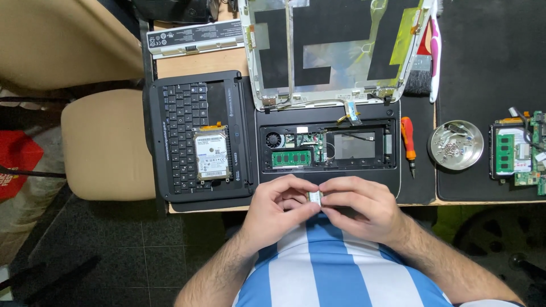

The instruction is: Assembling a laptop by installing internal components and fitting the top casing onto the chassis.

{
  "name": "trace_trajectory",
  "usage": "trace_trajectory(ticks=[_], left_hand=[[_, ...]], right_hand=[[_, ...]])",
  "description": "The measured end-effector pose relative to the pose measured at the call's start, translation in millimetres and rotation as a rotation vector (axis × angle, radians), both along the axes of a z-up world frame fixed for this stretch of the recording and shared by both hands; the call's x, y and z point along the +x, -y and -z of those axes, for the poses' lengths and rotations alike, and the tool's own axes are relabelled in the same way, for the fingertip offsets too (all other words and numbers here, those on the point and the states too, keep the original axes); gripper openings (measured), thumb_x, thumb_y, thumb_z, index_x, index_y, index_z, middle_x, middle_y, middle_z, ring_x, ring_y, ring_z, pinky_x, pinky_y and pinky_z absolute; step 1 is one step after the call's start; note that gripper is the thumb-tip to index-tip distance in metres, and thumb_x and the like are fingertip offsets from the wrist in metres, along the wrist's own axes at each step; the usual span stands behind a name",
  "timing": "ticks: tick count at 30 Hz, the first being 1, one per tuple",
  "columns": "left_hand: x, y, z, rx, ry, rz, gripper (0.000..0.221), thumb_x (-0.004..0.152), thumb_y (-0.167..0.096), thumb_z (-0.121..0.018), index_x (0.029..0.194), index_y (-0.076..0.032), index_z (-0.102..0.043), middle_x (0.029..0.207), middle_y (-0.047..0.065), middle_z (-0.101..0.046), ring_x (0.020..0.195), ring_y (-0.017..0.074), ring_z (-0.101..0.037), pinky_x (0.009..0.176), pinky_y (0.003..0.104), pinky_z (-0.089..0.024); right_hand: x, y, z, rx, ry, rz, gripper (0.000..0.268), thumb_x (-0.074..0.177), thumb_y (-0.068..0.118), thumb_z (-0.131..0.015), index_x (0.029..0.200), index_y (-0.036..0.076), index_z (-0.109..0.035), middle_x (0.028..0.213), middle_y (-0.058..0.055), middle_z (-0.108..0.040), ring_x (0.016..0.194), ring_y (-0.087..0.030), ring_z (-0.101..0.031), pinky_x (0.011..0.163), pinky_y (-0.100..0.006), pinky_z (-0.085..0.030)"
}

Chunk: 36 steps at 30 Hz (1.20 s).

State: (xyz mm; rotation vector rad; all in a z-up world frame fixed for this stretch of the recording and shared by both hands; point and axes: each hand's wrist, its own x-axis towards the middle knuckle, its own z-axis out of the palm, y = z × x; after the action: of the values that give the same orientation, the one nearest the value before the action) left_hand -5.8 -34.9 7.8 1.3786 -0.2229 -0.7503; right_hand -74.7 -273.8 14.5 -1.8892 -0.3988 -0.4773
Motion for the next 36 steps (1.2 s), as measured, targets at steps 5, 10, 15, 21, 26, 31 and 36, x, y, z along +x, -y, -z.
trace_trajectory(ticks=[5, 10, 15, 21, 26, 31, 36], left_hand=[[3, 0, -2, -0.028, 0.098, 0.054, 0.055, 0.093, -0.002, -0.102, 0.144, 0.006, -0.083, 0.117, 0.018, -0.082, 0.108, 0.0289, -0.092, 0.094, 0.039, -0.081], [7, 2, -7, 0.044, 0.241, 0.047, 0.046, 0.097, -0.003, -0.099, 0.140, 0.005, -0.086, 0.110, 0.019, -0.085, 0.099, 0.0291, -0.092, 0.086, 0.039, -0.081], [11, 4, -14, 0.069, 0.326, 0.060, 0.043, 0.097, -0.004, -0.099, 0.137, 0.004, -0.087, 0.108, 0.020, -0.087, 0.096, 0.0293, -0.092, 0.083, 0.039, -0.081], [12, 2, -13, 0.091, 0.422, 0.055, 0.040, 0.097, -0.006, -0.098, 0.135, 0.001, -0.088, 0.106, 0.016, -0.088, 0.091, 0.0245, -0.089, 0.078, 0.036, -0.080], [12, 2, -12, 0.110, 0.472, 0.043, 0.039, 0.099, -0.008, -0.098, 0.136, -0.002, -0.088, 0.106, 0.015, -0.089, 0.090, 0.0224, -0.087, 0.076, 0.035, -0.078], [13, 11, -7, 0.122, 0.609, -0.013, 0.043, 0.100, -0.015, -0.099, 0.140, -0.005, -0.087, 0.106, 0.011, -0.089, 0.090, 0.0213, -0.086, 0.074, 0.035, -0.076], [25, 19, 2, 0.261, 1.012, -0.155, 0.042, 0.107, -0.030, -0.096, 0.143, -0.010, -0.086, 0.109, 0.008, -0.087, 0.098, 0.0294, -0.082, 0.083, 0.045, -0.071]], right_hand=[[-3, 7, 6, 0.029, -0.099, 0.063, 0.016, 0.090, 0.002, -0.099, 0.105, 0.005, -0.095, 0.110, -0.015, -0.096, 0.092, -0.034, -0.095, 0.080, -0.049, -0.079], [-4, 9, 9, 0.031, -0.119, 0.067, 0.016, 0.091, 0.003, -0.098, 0.106, 0.006, -0.095, 0.111, -0.015, -0.096, 0.093, -0.034, -0.095, 0.081, -0.049, -0.080], [1, 10, 3, 0.044, -0.126, 0.061, 0.017, 0.090, 0.003, -0.098, 0.107, 0.006, -0.095, 0.114, -0.018, -0.095, 0.095, -0.036, -0.095, 0.082, -0.050, -0.080], [4, 13, 1, 0.034, -0.141, 0.015, 0.017, 0.094, 0.006, -0.096, 0.110, 0.006, -0.096, 0.114, -0.016, -0.096, 0.098, -0.035, -0.095, 0.083, -0.050, -0.080], [5, 15, -2, -0.012, -0.142, -0.003, 0.016, 0.095, 0.006, -0.095, 0.111, 0.006, -0.095, 0.114, -0.016, -0.095, 0.098, -0.036, -0.095, 0.081, -0.051, -0.080], [17, 23, -12, 0.017, -0.142, 0.008, 0.015, 0.088, 0.001, -0.098, 0.093, 0.008, -0.085, 0.110, -0.015, -0.096, 0.091, -0.032, -0.095, 0.079, -0.046, -0.079], [29, 49, -9, 0.045, -0.125, 0.073, 0.032, 0.088, -0.003, -0.099, 0.085, 0.008, -0.069, 0.113, -0.017, -0.094, 0.092, -0.030, -0.093, 0.084, -0.044, -0.077]])
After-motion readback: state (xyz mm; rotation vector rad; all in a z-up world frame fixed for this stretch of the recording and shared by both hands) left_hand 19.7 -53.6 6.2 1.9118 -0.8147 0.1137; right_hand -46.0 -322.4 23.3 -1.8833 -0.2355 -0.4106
